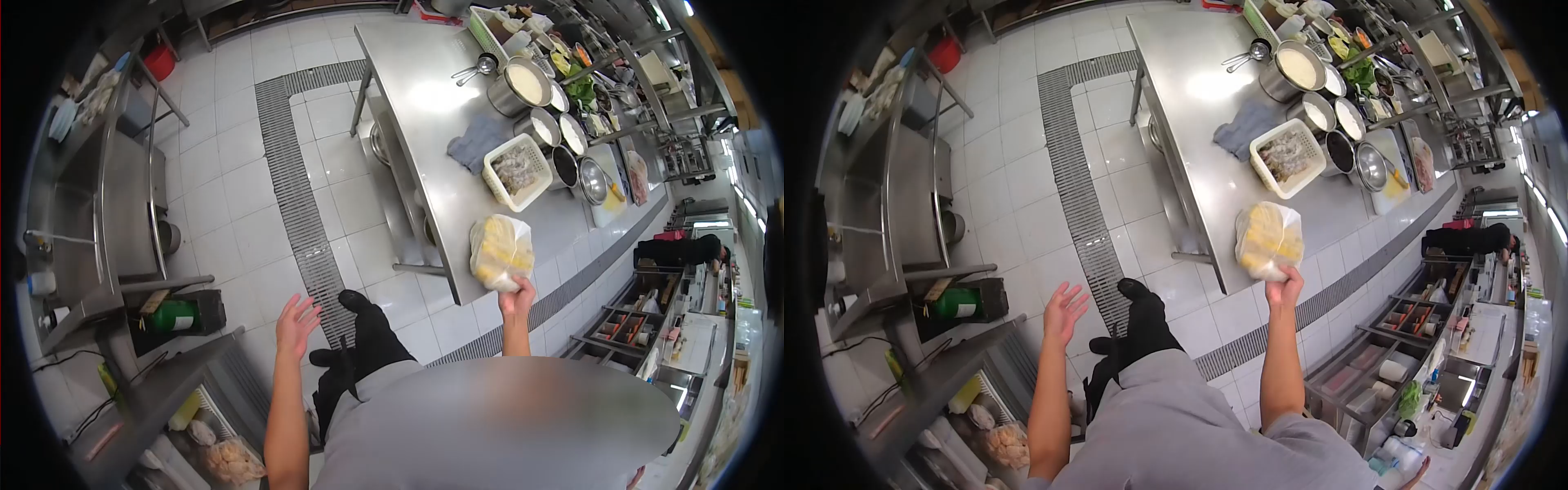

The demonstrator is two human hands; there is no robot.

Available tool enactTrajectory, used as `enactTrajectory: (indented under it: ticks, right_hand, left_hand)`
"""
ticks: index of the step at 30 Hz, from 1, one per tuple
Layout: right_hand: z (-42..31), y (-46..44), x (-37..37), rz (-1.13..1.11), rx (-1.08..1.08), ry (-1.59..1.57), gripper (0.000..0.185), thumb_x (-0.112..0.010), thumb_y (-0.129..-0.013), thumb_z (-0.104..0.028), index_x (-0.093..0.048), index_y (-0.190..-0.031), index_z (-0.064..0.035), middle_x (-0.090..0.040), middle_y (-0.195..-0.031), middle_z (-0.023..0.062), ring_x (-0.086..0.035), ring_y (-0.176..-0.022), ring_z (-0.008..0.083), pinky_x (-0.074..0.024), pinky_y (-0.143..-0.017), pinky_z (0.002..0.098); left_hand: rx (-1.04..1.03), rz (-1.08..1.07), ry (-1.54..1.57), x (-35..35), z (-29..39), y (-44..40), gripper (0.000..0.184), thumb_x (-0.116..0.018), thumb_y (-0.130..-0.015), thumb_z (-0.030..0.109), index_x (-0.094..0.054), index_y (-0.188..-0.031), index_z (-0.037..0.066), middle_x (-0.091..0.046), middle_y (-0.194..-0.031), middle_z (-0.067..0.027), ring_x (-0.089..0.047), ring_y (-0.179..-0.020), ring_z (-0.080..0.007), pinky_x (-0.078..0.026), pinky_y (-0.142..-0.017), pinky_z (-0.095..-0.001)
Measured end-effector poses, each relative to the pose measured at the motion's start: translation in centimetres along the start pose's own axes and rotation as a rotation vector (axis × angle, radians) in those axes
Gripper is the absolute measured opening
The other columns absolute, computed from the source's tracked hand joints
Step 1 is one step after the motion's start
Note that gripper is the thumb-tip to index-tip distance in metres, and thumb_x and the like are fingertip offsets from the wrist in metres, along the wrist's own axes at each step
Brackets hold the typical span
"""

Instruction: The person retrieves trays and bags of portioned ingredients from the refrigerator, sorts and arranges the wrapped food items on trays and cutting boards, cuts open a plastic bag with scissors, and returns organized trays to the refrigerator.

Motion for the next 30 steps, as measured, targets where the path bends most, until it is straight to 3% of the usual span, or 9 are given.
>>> enactTrajectory:
  ticks: [4,6,7,8,10,15,18,24,30]
  right_hand:
    - [-1.0,-3.2,3.2,0.064,-0.183,0.245,0.056,-0.057,-0.075,-0.003,-0.047,-0.131,0.0039,-0.054,-0.132,0.0168,-0.052,-0.122,0.0351,-0.0400,-0.107,0.0520]
    - [-4.6,-6.9,7.5,-0.069,0.090,0.796,0.054,-0.062,-0.079,-0.013,-0.050,-0.131,-0.0011,-0.060,-0.119,0.0127,-0.059,-0.107,0.0259,-0.0498,-0.091,0.0408]
    - [-5.7,-2.5,0.1,0.174,-0.025,1.010,0.055,-0.065,-0.080,-0.016,-0.051,-0.131,-0.0025,-0.060,-0.115,0.0117,-0.059,-0.104,0.0223,-0.0487,-0.090,0.0357]
    - [-7.9,-8.1,5.2,0.113,0.146,1.180,0.061,-0.068,-0.079,-0.017,-0.049,-0.135,-0.0008,-0.059,-0.120,0.0125,-0.057,-0.109,0.0230,-0.0470,-0.093,0.0361]
    - [-11.0,-7.5,-1.5,0.174,0.705,1.819,0.058,-0.069,-0.081,-0.012,-0.052,-0.135,-0.0027,-0.060,-0.125,0.0144,-0.058,-0.110,0.0254,-0.0460,-0.096,0.0370]
    - [-4.7,-5.1,-23.2,-0.380,0.855,1.471,0.042,-0.060,-0.091,-0.008,-0.055,-0.132,-0.0010,-0.063,-0.116,0.0137,-0.059,-0.104,0.0224,-0.0466,-0.093,0.0318]
    - [3.9,-4.4,-31.1,-0.691,0.631,1.318,0.035,-0.061,-0.094,-0.009,-0.057,-0.129,-0.0038,-0.063,-0.108,0.0085,-0.058,-0.097,0.0150,-0.0468,-0.086,0.0277]
    - [18.8,3.1,-37.0,-1.085,0.389,1.234,0.032,-0.063,-0.093,-0.008,-0.060,-0.125,-0.0053,-0.063,-0.098,0.0020,-0.057,-0.085,0.0081,-0.0463,-0.073,0.0230]
    - [25.5,9.3,-39.4,-1.119,0.389,1.323,0.024,-0.065,-0.092,-0.011,-0.064,-0.115,-0.0027,-0.063,-0.087,0.0014,-0.057,-0.077,0.0082,-0.0461,-0.067,0.0234]
  left_hand:
    - [-0.063,0.138,-0.004,6.0,0.3,0.8,0.059,-0.048,-0.094,0.021,-0.031,-0.147,0.005,-0.050,-0.138,-0.0201,-0.054,-0.123,-0.0364,-0.045,-0.099,-0.0493]
    - [-0.020,0.308,-0.079,11.2,0.0,2.0,0.056,-0.049,-0.095,0.022,-0.033,-0.146,0.008,-0.055,-0.134,-0.0176,-0.059,-0.115,-0.0341,-0.046,-0.095,-0.0449]
    - [-0.079,0.401,-0.025,13.9,0.1,3.2,0.056,-0.049,-0.095,0.022,-0.033,-0.146,0.008,-0.055,-0.134,-0.0176,-0.059,-0.115,-0.0341,-0.046,-0.095,-0.0449]
    - [-0.062,0.451,-0.018,15.4,-0.4,4.1,0.055,-0.050,-0.094,0.022,-0.035,-0.145,0.008,-0.056,-0.132,-0.0167,-0.061,-0.113,-0.0330,-0.047,-0.093,-0.0443]
    - [-0.073,0.559,0.060,18.6,-1.6,6.7,0.054,-0.051,-0.094,0.022,-0.036,-0.144,0.009,-0.057,-0.131,-0.0159,-0.062,-0.111,-0.0320,-0.047,-0.091,-0.0437]
    - [-0.105,0.745,0.234,21.9,-4.4,12.3,0.052,-0.051,-0.095,0.022,-0.037,-0.143,0.009,-0.060,-0.125,-0.0153,-0.065,-0.104,-0.0299,-0.048,-0.089,-0.0442]
    - [-0.181,0.791,0.331,21.6,-6.4,15.2,0.050,-0.049,-0.097,0.023,-0.038,-0.143,0.008,-0.061,-0.126,-0.0158,-0.066,-0.102,-0.0293,-0.049,-0.087,-0.0432]
    - [-0.216,0.843,0.504,21.8,-13.1,18.9,0.048,-0.047,-0.099,0.025,-0.038,-0.143,0.007,-0.060,-0.129,-0.0170,-0.066,-0.102,-0.0299,-0.051,-0.084,-0.0415]
    - [-0.280,0.853,0.550,22.6,-9.4,20.2,0.051,-0.052,-0.095,0.022,-0.040,-0.141,0.006,-0.062,-0.125,-0.0148,-0.067,-0.100,-0.0273,-0.051,-0.083,-0.0378]
Point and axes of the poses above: each hand's wrist, its own y-axis away from the middle knuckle, its own x-axis out of the back of the hand, z = x × y, the point moved 6 cm from there along -y, towards the middle knuckle
